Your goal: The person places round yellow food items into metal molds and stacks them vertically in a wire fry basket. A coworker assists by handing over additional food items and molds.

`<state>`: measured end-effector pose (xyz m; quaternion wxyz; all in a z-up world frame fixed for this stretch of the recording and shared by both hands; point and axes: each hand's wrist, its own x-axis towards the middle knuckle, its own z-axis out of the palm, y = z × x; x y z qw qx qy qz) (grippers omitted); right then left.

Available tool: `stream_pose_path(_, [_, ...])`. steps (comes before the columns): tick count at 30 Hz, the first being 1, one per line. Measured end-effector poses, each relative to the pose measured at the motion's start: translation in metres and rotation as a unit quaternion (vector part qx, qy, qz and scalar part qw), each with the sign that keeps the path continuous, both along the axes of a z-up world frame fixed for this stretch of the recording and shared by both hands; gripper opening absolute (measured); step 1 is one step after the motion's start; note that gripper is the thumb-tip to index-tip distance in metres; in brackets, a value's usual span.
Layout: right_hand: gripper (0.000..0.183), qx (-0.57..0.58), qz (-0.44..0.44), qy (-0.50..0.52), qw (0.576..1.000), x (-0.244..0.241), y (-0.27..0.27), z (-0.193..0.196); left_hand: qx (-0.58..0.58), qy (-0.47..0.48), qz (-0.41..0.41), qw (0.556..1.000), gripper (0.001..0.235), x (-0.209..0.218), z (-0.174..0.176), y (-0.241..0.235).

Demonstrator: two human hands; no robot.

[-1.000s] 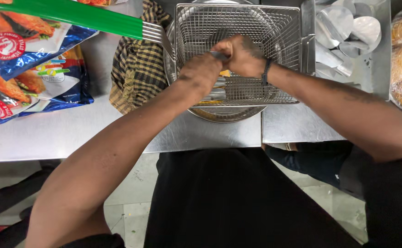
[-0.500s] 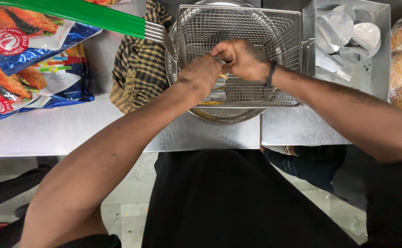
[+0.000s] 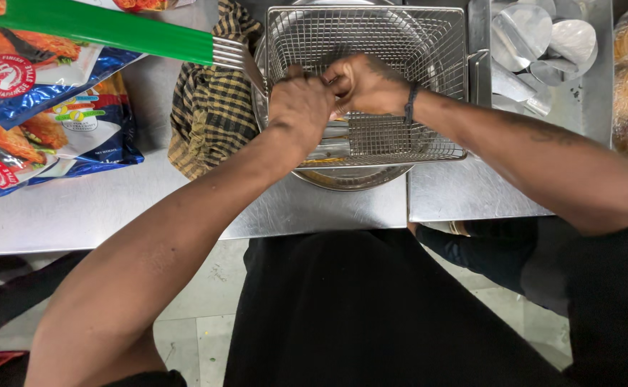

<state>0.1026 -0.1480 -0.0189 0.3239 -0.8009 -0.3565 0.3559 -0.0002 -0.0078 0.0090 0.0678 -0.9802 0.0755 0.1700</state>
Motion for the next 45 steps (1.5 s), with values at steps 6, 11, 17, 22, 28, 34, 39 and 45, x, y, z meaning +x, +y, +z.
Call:
stream_pose_path(6, [0.059, 0.02, 0.015, 0.017, 1.0, 0.0, -0.004, -0.007, 0.015, 0.04, -0.002, 0.999, 0.037, 0.0, -0.001, -0.005])
stream_pose_path(11, [0.074, -0.066, 0.013, -0.128, 0.99, -0.003, -0.001, -0.007, -0.058, -0.004, -0.023, 0.998, 0.079, 0.009, 0.004, 0.002])
stream_pose_path(17, [0.088, -0.023, -0.037, -0.12, 0.992, -0.015, -0.006, -0.012, -0.119, 0.093, 0.004, 0.989, 0.073, 0.015, 0.008, 0.007])
stream_pose_path(22, [0.083, -0.062, 0.021, -0.198, 0.978, -0.026, -0.01, 0.033, -0.106, 0.099, -0.004, 0.989, 0.07, 0.026, 0.003, 0.002])
stream_pose_path(28, [0.043, 0.16, -0.124, -0.195, 0.96, -0.064, -0.094, 0.134, -0.118, 0.095, -0.027, 0.988, 0.055, 0.013, 0.032, 0.006])
stream_pose_path(34, [0.031, 0.176, -0.286, -0.277, 0.9, -0.142, -0.2, 0.16, -0.068, 0.157, -0.006, 0.985, 0.064, 0.027, 0.032, -0.019])
stream_pose_path(39, [0.029, 0.048, -0.414, -0.303, 0.857, -0.175, -0.267, 0.174, -0.001, 0.21, 0.025, 0.977, 0.074, 0.032, 0.04, -0.035])
stream_pose_path(45, [0.024, -0.014, -0.502, -0.306, 0.809, -0.197, -0.324, 0.163, 0.057, 0.243, 0.038, 0.968, 0.07, 0.033, 0.04, -0.041])
